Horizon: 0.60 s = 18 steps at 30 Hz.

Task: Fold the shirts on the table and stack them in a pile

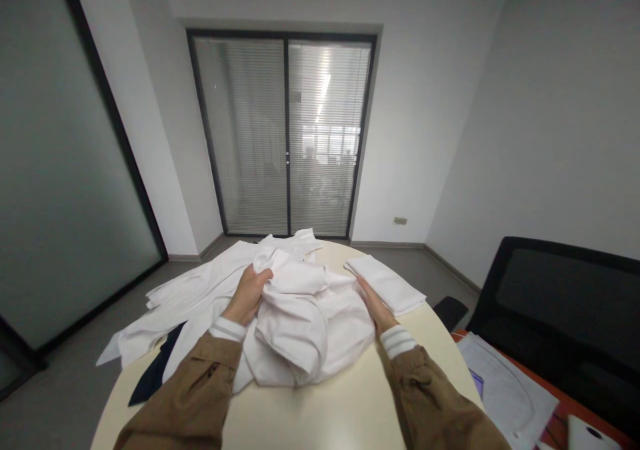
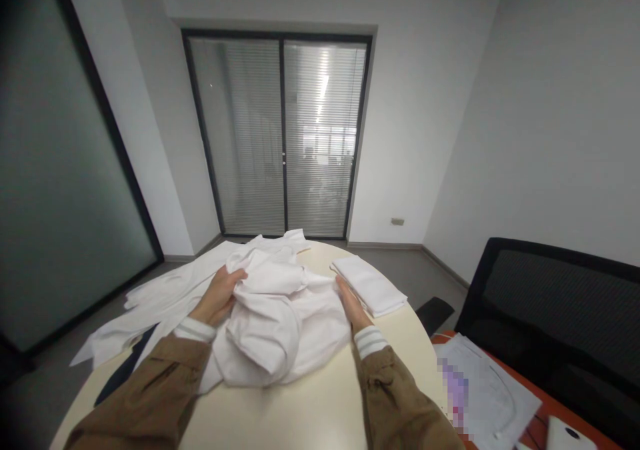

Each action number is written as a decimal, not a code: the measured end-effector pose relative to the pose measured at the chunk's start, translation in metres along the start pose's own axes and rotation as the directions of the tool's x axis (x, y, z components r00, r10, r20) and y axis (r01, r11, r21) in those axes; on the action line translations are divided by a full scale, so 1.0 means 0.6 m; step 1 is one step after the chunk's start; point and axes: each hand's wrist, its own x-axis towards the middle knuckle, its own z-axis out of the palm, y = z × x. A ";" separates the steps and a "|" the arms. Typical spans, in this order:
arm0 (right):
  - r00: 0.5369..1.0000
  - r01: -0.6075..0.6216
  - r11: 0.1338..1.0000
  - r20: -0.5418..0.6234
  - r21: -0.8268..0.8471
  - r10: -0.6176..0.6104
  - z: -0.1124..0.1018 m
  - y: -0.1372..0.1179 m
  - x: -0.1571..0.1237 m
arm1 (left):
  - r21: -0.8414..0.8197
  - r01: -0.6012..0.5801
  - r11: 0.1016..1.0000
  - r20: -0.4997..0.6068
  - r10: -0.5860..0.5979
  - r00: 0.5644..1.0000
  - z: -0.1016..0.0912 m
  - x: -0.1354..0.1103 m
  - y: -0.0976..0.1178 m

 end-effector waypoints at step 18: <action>0.950 0.257 0.929 0.245 -0.265 -0.193 -0.005 0.012 0.007 | 0.272 0.279 0.921 -0.179 -0.236 0.955 -0.010 0.018 -0.051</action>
